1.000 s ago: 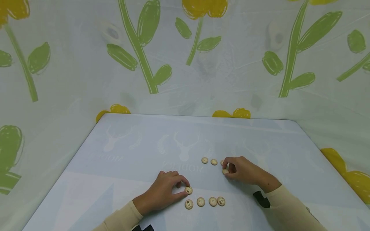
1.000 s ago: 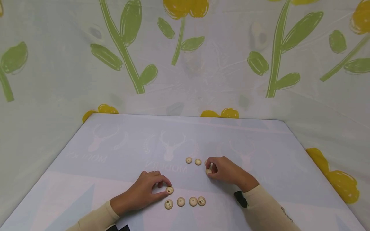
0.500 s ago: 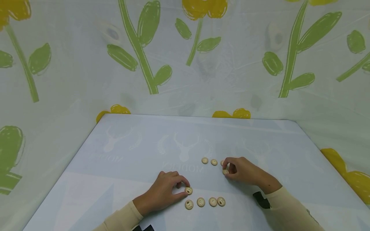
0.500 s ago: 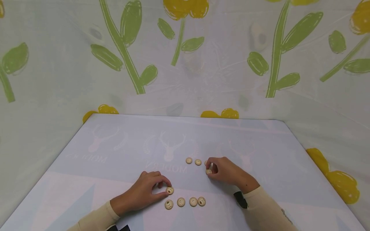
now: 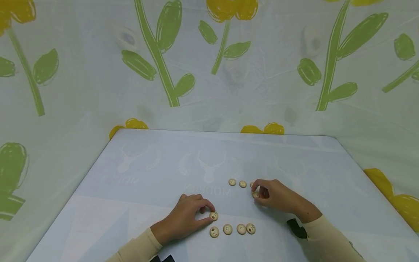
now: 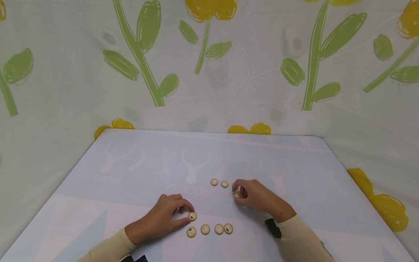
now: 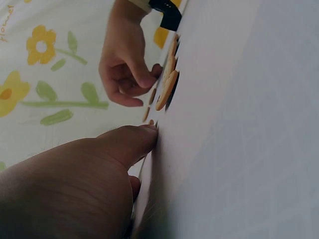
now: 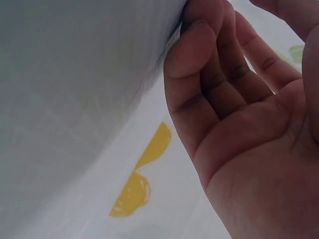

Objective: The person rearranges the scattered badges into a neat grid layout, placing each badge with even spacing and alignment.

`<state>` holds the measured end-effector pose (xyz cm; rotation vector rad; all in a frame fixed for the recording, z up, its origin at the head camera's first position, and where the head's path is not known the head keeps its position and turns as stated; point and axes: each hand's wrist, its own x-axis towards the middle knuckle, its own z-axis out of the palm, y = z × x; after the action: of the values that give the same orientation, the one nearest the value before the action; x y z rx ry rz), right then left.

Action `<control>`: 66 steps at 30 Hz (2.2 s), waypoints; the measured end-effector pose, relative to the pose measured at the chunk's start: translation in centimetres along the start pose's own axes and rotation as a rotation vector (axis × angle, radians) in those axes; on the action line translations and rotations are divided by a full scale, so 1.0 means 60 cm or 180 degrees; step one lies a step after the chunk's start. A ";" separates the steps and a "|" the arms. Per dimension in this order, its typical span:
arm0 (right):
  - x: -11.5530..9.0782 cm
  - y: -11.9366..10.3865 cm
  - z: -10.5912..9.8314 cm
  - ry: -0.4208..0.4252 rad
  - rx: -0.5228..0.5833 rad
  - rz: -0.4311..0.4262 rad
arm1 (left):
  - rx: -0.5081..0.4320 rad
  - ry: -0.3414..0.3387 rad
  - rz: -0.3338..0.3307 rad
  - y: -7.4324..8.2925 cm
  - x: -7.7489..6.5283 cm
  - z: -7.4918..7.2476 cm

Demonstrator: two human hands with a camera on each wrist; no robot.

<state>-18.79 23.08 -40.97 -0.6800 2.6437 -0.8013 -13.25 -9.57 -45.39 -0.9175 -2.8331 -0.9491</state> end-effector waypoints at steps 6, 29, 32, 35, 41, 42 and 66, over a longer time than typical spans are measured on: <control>-0.006 -0.008 0.004 -0.0060 0.0014 -0.0035 | 0.0003 -0.0006 -0.0001 0.002 0.003 0.000; -0.028 -0.043 0.012 -0.0695 0.0394 -0.0208 | -0.0015 -0.0012 -0.0024 0.003 0.005 0.001; -0.027 -0.048 0.014 -0.0749 0.0378 -0.0259 | -0.0016 0.0010 -0.0034 0.002 0.002 0.001; -0.028 -0.051 0.015 -0.0781 0.0358 -0.0265 | -0.0013 0.0048 -0.0020 0.002 0.002 0.002; -0.031 -0.056 0.015 -0.0787 0.0343 -0.0212 | -0.0020 0.0030 -0.0025 0.001 0.003 0.004; -0.032 -0.057 0.015 -0.0788 0.0351 -0.0214 | -0.0028 0.0023 -0.0033 0.001 0.003 0.004; -0.031 -0.059 0.028 -0.0853 0.0194 -0.0143 | -0.0051 0.0018 -0.0039 0.003 0.002 0.001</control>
<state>-15.29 20.71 -40.02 -0.7744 2.3624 -0.7425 -13.25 -9.34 -45.32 -0.8985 -2.8338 -0.9756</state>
